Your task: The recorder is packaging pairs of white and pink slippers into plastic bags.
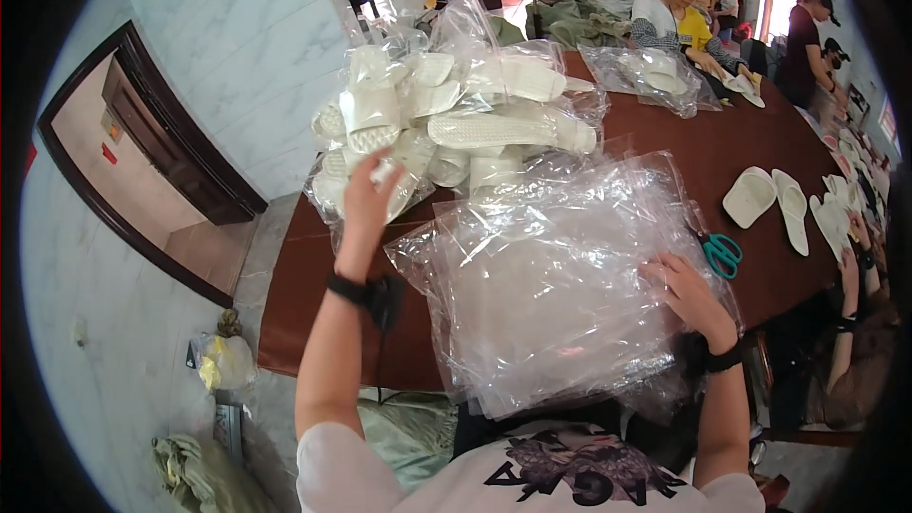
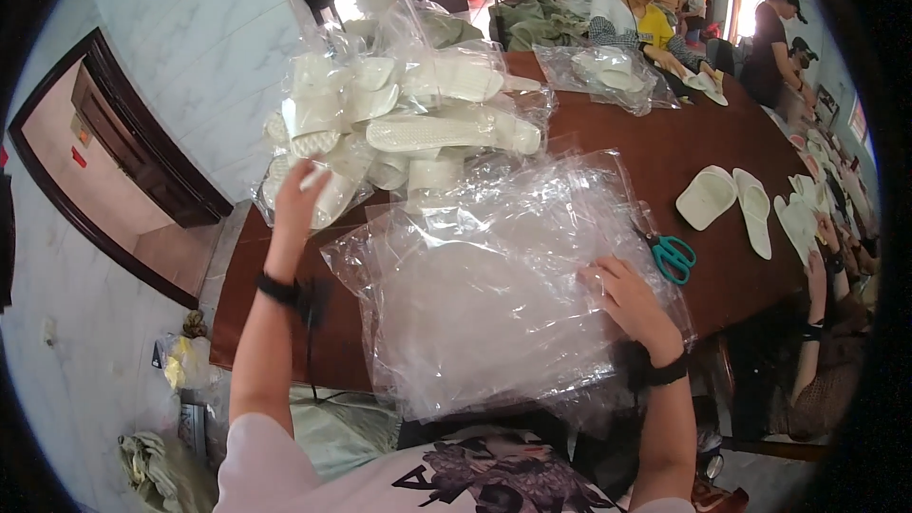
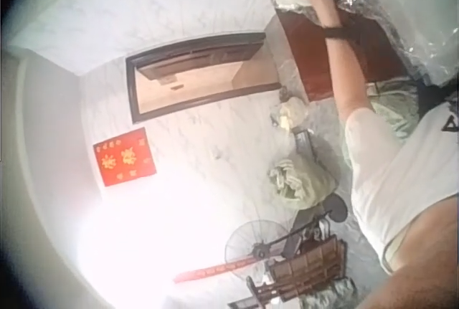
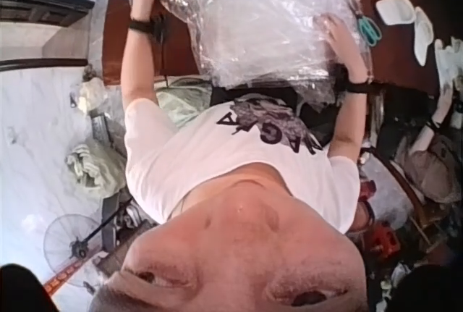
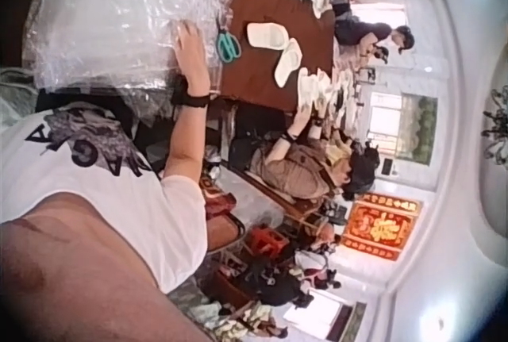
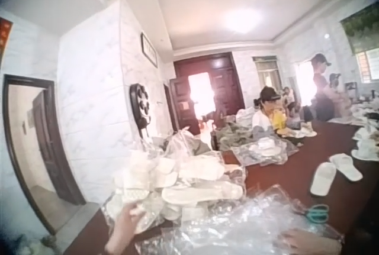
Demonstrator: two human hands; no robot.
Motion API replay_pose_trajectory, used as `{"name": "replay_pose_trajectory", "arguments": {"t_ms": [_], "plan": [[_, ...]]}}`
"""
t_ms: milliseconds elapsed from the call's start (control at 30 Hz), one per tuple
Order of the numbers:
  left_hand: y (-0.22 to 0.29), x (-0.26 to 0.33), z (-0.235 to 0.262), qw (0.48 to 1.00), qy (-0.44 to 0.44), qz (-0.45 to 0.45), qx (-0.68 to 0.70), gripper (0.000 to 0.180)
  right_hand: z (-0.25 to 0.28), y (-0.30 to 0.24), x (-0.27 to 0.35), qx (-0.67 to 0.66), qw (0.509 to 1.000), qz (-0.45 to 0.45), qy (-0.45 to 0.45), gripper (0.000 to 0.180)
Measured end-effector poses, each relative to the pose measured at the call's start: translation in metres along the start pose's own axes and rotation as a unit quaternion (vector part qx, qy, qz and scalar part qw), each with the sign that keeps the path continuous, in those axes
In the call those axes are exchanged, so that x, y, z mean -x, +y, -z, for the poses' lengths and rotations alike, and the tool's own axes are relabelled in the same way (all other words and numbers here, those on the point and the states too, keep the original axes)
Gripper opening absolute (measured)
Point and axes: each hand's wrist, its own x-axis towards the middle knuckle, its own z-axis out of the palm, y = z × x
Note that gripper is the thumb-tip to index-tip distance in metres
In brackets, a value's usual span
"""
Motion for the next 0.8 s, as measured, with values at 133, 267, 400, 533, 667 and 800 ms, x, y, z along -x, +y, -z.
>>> {"name": "replay_pose_trajectory", "arguments": {"t_ms": [133, 267, 400, 533, 667, 800], "plan": [[-0.098, -0.082, 0.02, 0.988, 0.137, 0.024, -0.06, 0.073, -0.005, 0.0, -0.005, -0.011, 0.999, 0.03, 0.008, 0.043], [-0.087, -0.116, -0.024, 0.981, 0.173, 0.058, -0.068, 0.09, -0.007, 0.009, 0.003, -0.016, 1.0, -0.002, 0.009, 0.046], [-0.097, -0.122, -0.026, 0.98, 0.121, 0.109, -0.111, 0.075, -0.006, 0.004, 0.001, -0.025, 0.999, 0.011, 0.019, 0.049], [-0.128, -0.11, -0.028, 0.976, 0.177, 0.019, -0.126, 0.055, -0.014, 0.006, -0.003, -0.051, 0.998, 0.009, 0.033, 0.051], [-0.103, -0.099, -0.029, 0.982, 0.167, 0.026, 0.08, 0.028, -0.013, 0.012, -0.002, -0.044, 0.998, 0.004, 0.041, 0.052], [-0.067, -0.098, 0.002, 0.935, 0.22, 0.002, 0.279, 0.018, -0.018, 0.014, -0.003, -0.039, 0.998, 0.033, 0.044, 0.051]]}}
